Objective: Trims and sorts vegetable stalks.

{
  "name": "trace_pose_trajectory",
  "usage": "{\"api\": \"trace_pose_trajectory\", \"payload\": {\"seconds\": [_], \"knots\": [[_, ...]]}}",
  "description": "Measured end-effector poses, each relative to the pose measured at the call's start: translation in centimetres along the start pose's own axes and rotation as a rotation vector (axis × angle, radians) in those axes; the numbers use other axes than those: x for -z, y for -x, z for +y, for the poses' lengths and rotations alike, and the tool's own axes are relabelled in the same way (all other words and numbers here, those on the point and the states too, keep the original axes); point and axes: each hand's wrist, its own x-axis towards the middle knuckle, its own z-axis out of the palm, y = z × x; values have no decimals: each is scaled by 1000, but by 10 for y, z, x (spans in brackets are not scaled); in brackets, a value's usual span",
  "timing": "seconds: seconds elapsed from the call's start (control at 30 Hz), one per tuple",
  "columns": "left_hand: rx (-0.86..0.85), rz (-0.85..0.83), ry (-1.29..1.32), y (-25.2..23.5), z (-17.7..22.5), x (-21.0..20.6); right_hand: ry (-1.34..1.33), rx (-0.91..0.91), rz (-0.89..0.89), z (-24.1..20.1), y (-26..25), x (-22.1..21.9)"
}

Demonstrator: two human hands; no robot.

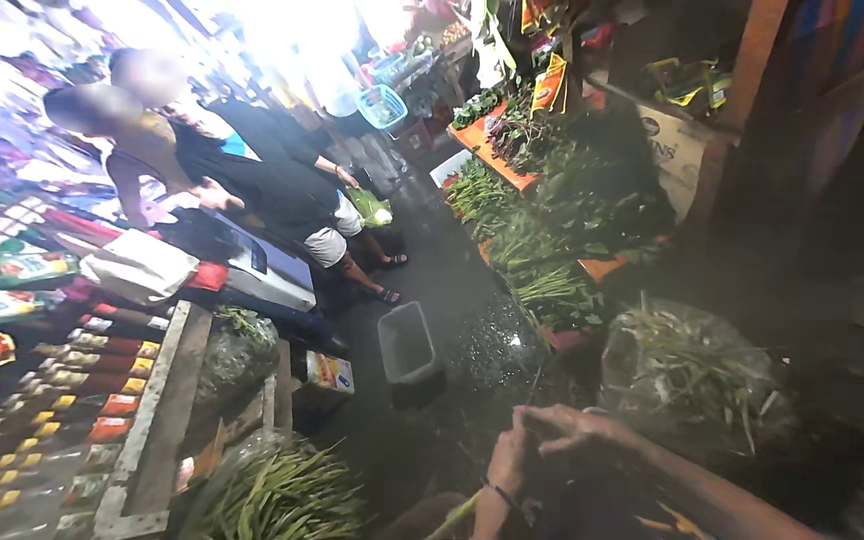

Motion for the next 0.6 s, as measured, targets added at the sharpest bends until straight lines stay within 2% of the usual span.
{"api": "trace_pose_trajectory", "payload": {"seconds": [0.1,0.27,0.4,0.6], "knots": [[24,84,-4,10,3,-3,-14,-14,-32,-6,1,-1],[173,94,-78,16,2,-2,-10,25,-50,-2,-3,-13],[86,71,-26,19,-8,3,-25,122,31,5,-2,-18],[29,-12,75,17,-20,7,-35,153,60,-3,5,-15]]}}
